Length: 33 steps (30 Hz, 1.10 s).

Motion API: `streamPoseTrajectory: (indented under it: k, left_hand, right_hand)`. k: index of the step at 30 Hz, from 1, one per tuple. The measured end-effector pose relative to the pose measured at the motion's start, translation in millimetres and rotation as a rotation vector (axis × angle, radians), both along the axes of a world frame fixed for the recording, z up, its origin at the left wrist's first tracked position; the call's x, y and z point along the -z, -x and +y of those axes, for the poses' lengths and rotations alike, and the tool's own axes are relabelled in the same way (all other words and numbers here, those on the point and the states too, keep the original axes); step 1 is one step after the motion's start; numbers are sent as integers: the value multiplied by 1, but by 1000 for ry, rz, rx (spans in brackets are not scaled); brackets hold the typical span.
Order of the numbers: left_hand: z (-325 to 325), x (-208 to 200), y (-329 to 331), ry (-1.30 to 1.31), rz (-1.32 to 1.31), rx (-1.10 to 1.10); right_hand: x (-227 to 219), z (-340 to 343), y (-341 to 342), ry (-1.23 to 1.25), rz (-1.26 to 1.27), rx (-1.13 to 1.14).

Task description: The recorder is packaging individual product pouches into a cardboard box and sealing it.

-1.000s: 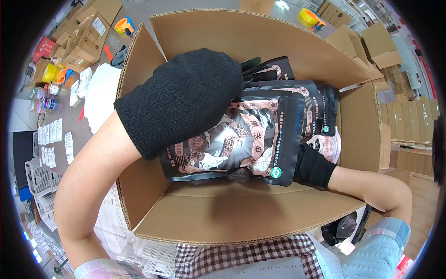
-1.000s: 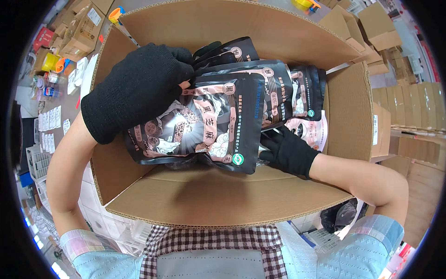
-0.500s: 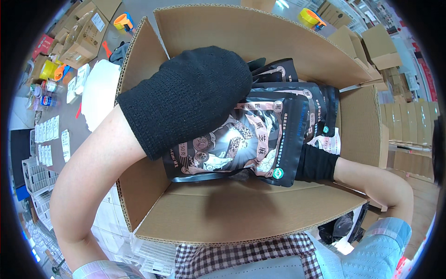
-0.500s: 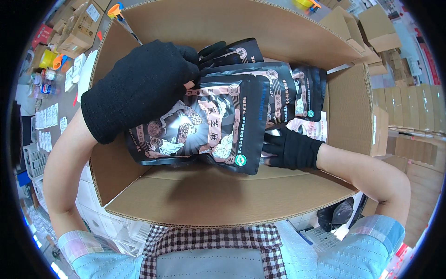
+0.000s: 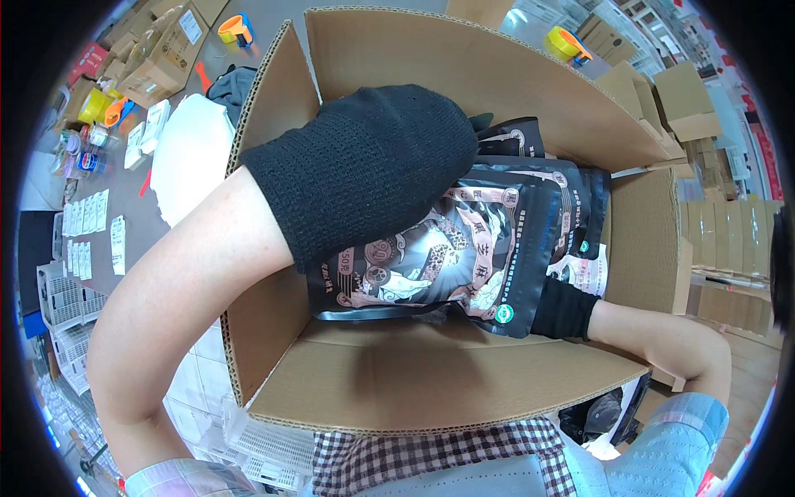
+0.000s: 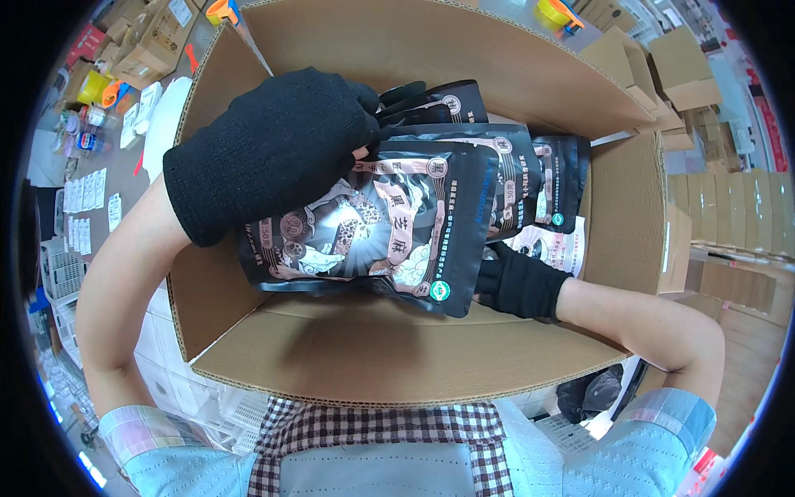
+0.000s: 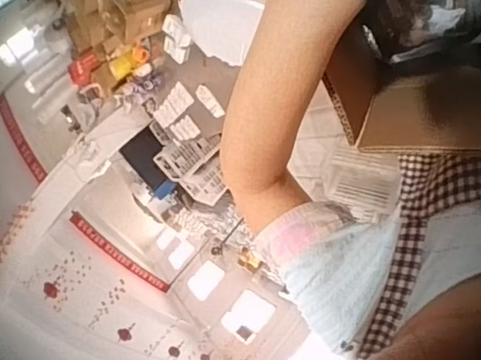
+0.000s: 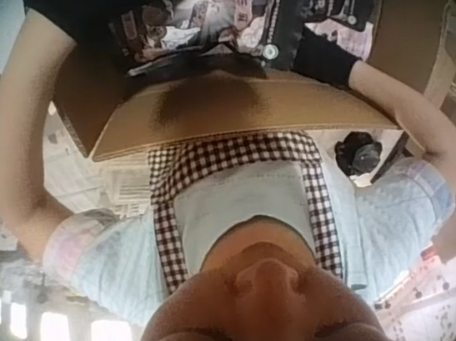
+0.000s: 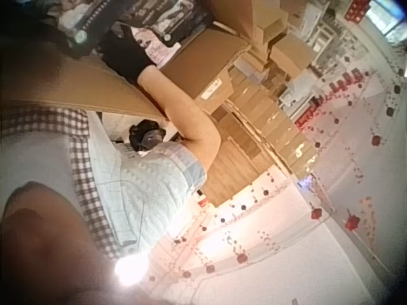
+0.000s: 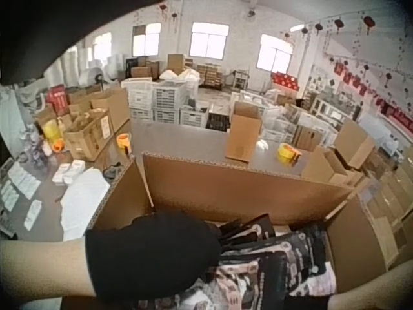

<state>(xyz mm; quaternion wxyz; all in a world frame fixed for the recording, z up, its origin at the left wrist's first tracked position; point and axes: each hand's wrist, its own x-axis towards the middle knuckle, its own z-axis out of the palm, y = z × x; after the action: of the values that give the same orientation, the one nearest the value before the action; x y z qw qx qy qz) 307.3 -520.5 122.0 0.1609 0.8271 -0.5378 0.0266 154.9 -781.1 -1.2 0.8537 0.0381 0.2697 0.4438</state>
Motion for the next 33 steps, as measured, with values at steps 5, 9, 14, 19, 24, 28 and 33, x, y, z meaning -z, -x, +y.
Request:
streamPoseTrajectory:
  k: [5, 9, 14, 19, 24, 28, 33]
  left_hand:
    - [-5, 2, -1, -27, 22, -23]
    - [3, 3, 3, -18, -8, -41]
    - [-1, 0, 2, 38, -3, -33]
    - [-10, 6, -1, 4, -31, 19]
    - [-6, 2, 2, 6, -53, 21]
    - [-3, -2, 4, 67, -104, 69]
    - [-4, -6, 7, -31, -19, 26]
  right_hand:
    - [-4, 16, -6, -25, 8, 5]
    - [-7, 45, -11, -263, -123, -67]
    - [38, 2, 0, 404, 23, -230]
    - [37, 18, -4, 230, 41, -191]
    - [39, 49, -2, 302, 50, -85]
    - [37, 54, -5, 432, -380, -220]
    - [32, 55, -9, 605, -914, -360]
